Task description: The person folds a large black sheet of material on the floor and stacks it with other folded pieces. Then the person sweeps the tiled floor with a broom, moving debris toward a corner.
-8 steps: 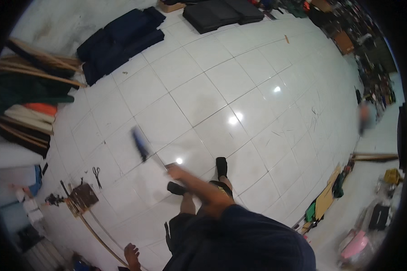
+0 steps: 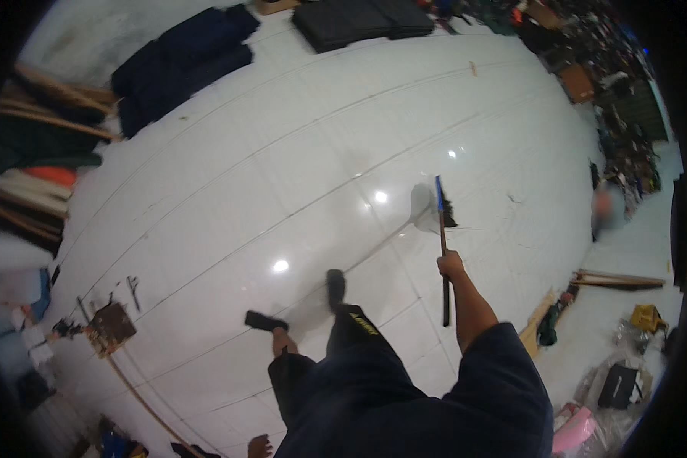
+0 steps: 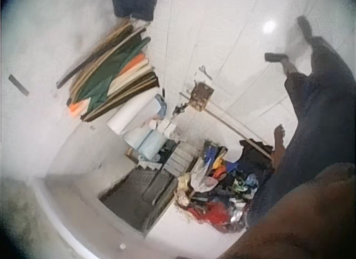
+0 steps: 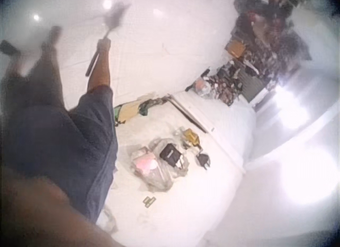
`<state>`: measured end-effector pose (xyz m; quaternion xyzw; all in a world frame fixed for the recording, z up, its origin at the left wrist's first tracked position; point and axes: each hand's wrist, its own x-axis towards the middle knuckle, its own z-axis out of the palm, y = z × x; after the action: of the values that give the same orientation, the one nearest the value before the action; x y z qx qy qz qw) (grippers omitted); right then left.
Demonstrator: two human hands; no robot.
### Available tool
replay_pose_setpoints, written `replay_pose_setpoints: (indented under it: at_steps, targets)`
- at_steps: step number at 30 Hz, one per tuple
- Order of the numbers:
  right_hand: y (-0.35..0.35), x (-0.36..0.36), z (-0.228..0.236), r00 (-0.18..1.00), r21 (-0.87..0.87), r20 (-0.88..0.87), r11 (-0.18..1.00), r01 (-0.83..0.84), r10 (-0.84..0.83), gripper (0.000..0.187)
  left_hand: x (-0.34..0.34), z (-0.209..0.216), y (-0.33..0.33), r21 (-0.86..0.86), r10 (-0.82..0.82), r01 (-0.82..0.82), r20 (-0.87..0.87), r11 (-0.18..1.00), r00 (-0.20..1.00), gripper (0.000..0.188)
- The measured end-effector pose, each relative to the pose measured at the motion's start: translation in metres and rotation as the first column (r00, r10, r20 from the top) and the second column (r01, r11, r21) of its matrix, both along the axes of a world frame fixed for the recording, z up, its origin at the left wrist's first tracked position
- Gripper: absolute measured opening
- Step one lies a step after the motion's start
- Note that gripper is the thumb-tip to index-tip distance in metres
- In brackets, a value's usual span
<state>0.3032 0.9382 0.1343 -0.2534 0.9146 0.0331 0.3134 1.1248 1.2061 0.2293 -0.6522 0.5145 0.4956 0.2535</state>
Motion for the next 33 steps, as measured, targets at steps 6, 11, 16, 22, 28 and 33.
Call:
replay_pose_setpoints:
  at_steps: [6, 11, 16, 22, 28, 33]
  targets:
    - [0.013, 0.036, 0.101, 0.977, -0.256, 0.164, 0.95, 0.178, -0.139, 0.049, -0.111, 0.01, -0.076, 0.145, 0.815, -0.812, 0.049, 0.566, 0.577, 0.038]
    - [0.035, 0.146, 0.083, 0.707, -0.374, 0.685, 0.917, 0.138, 0.174, 0.051, -0.143, 0.063, -0.222, -0.263, 0.674, -0.744, -0.317, 0.614, 0.668, 0.036]
    - [0.082, 0.21, 0.016, 0.571, -0.282, 0.766, 0.952, -0.118, 0.297, 0.048, -0.177, 0.099, -0.269, -0.464, 0.509, -0.603, -0.324, 0.649, 0.798, 0.036]
    - [0.2, -0.032, -0.006, 0.929, -0.061, 0.349, 0.992, -0.109, 0.124, 0.022, -0.126, 0.051, -0.102, -0.359, 0.614, -0.655, -0.238, 0.665, 0.753, 0.025]
    - [0.212, -0.19, 0.041, 0.989, -0.091, -0.142, 0.995, 0.037, -0.05, 0.036, -0.143, 0.053, 0.144, 0.211, 0.76, -0.775, 0.163, 0.596, 0.629, 0.033]
    - [0.294, -0.119, 0.1, 0.948, -0.269, 0.314, 0.954, 0.137, -0.047, 0.047, -0.229, 0.032, 0.161, 0.269, 0.642, -0.652, 0.136, 0.708, 0.754, 0.029]
